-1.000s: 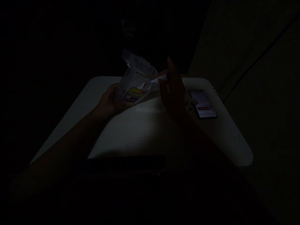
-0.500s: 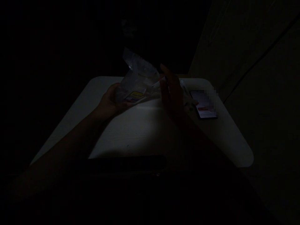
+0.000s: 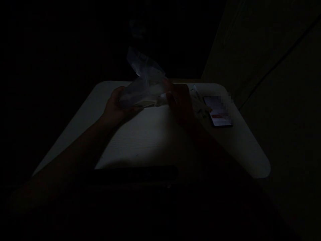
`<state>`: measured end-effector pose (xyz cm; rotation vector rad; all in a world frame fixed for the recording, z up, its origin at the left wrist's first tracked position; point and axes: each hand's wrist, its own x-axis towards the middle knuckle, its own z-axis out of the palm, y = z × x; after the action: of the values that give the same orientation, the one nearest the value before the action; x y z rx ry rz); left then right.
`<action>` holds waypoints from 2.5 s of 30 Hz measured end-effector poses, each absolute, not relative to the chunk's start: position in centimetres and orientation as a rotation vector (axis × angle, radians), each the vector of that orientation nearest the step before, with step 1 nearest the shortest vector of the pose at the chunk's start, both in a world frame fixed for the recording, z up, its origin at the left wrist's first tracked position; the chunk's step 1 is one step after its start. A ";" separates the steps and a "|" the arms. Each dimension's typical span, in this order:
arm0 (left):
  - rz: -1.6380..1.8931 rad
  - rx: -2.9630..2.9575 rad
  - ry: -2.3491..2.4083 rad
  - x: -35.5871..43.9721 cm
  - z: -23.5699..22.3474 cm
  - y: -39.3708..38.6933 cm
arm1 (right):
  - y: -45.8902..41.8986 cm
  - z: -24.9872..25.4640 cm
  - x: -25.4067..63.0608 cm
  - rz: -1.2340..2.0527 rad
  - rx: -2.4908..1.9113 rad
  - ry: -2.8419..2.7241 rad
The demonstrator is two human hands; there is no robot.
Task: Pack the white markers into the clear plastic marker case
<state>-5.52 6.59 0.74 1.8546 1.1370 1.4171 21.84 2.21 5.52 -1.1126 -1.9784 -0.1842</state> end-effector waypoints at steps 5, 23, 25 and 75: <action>1.475 1.904 1.169 -5.7 0.7 7.0 | 2.6 5.0 21.4 -0.178 -1.220 -1.947; 1.531 1.988 1.045 -6.5 -0.4 8.5 | 3.9 3.7 21.8 -0.164 -0.952 -2.045; 1.535 1.978 1.047 -6.7 -0.7 8.9 | 4.3 3.6 22.2 -0.206 -0.917 -1.997; 1.585 1.871 1.055 -7.5 -1.5 9.2 | 2.6 6.0 23.2 -0.244 -1.752 -1.703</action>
<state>-7.54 9.20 -1.50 1.8705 1.0552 1.5852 23.21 2.61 6.01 -1.7521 -1.7027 -0.2437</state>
